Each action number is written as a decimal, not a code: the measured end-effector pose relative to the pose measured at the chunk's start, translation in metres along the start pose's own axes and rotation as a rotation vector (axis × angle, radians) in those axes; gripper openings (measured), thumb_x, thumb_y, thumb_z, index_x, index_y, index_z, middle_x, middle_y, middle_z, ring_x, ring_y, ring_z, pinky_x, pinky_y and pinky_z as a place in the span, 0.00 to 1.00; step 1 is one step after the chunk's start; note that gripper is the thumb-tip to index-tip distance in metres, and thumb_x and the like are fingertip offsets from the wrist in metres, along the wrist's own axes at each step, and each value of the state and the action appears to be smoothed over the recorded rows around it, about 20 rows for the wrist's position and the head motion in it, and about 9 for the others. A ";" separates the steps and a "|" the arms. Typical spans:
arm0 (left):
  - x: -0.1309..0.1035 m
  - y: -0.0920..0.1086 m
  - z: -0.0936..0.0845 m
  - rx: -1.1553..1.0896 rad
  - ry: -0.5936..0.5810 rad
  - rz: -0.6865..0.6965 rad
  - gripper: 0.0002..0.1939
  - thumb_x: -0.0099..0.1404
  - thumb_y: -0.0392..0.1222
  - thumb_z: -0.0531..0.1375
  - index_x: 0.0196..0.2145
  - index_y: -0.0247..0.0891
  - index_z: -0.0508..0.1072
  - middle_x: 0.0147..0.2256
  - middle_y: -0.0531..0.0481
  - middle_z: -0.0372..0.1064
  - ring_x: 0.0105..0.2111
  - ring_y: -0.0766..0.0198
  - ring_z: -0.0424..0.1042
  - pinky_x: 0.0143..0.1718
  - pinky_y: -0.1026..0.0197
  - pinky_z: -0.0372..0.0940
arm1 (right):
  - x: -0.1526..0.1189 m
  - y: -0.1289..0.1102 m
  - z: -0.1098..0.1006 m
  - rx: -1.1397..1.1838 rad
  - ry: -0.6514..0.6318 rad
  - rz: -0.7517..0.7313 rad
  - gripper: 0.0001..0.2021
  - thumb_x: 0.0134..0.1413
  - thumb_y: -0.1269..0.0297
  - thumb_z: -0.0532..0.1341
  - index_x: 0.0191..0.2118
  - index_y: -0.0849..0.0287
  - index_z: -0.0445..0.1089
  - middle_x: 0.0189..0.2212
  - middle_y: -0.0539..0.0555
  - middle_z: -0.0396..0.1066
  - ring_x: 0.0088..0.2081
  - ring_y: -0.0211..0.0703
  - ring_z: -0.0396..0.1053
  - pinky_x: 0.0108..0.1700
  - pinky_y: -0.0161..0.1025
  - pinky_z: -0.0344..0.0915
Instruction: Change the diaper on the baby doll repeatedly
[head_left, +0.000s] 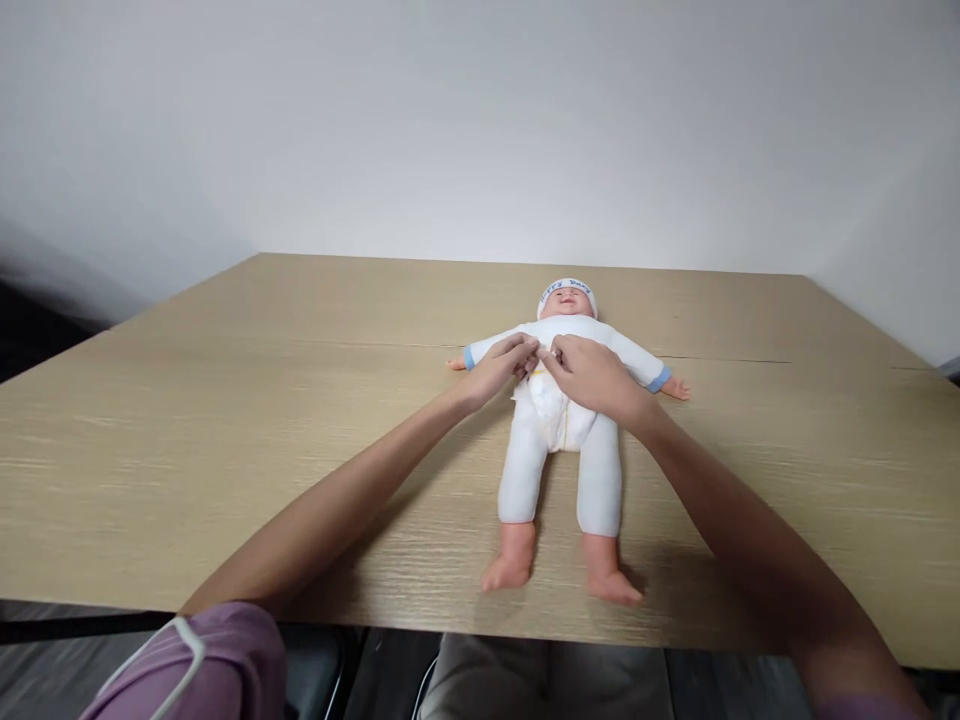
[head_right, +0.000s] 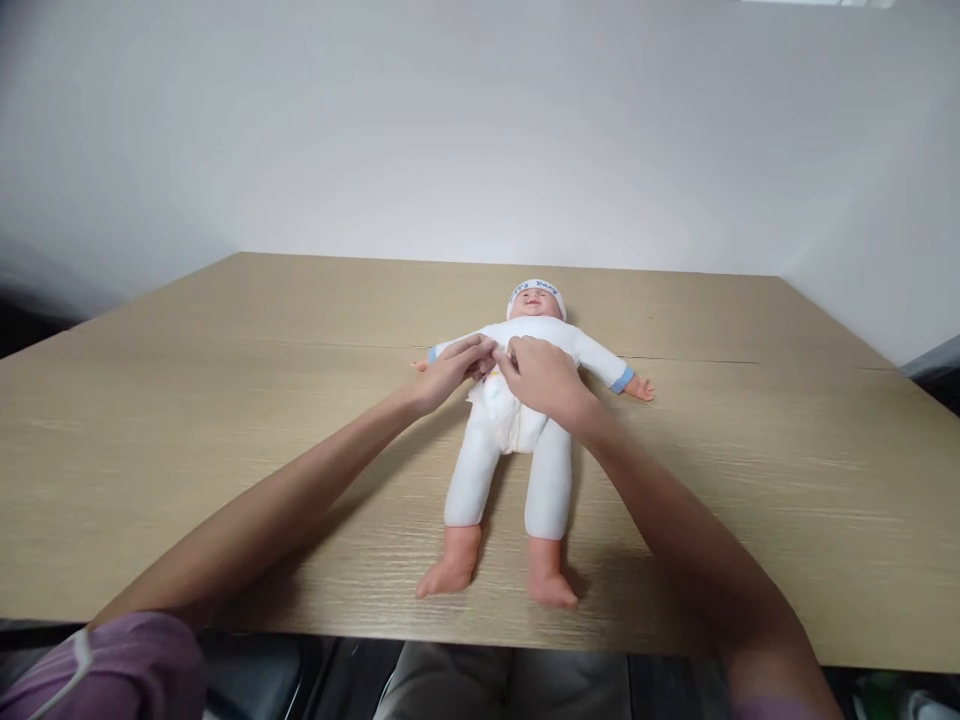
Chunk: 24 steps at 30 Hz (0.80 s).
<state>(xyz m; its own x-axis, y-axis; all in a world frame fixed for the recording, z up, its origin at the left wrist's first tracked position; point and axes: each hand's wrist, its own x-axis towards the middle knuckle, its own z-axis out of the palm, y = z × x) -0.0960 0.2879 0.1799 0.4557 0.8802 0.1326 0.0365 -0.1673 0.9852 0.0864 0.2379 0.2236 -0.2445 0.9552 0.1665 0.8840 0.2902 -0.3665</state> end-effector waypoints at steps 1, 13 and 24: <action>-0.003 -0.003 -0.002 -0.035 0.016 0.003 0.22 0.67 0.62 0.66 0.34 0.41 0.68 0.29 0.53 0.63 0.30 0.63 0.62 0.34 0.59 0.59 | 0.002 0.004 0.002 0.001 0.001 0.002 0.16 0.77 0.58 0.52 0.33 0.53 0.61 0.36 0.54 0.77 0.36 0.45 0.69 0.35 0.41 0.50; -0.092 0.013 0.011 0.554 0.029 0.356 0.09 0.78 0.49 0.60 0.43 0.42 0.73 0.41 0.48 0.75 0.41 0.57 0.67 0.46 0.54 0.62 | -0.043 -0.009 -0.005 0.157 0.285 -0.197 0.01 0.68 0.65 0.59 0.43 0.53 0.66 0.43 0.60 0.76 0.45 0.56 0.72 0.48 0.49 0.68; -0.108 0.009 0.030 0.880 -0.160 0.214 0.19 0.80 0.56 0.57 0.35 0.41 0.69 0.34 0.51 0.75 0.40 0.54 0.71 0.52 0.49 0.56 | -0.132 0.022 0.023 0.087 0.096 -0.099 0.05 0.72 0.61 0.59 0.42 0.52 0.69 0.35 0.53 0.78 0.33 0.47 0.76 0.35 0.43 0.69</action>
<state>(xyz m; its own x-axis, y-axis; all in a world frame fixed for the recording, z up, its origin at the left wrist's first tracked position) -0.1182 0.1778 0.1710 0.6461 0.7304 0.2214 0.5710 -0.6551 0.4947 0.1293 0.1196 0.1729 -0.2858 0.9132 0.2905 0.8189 0.3902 -0.4209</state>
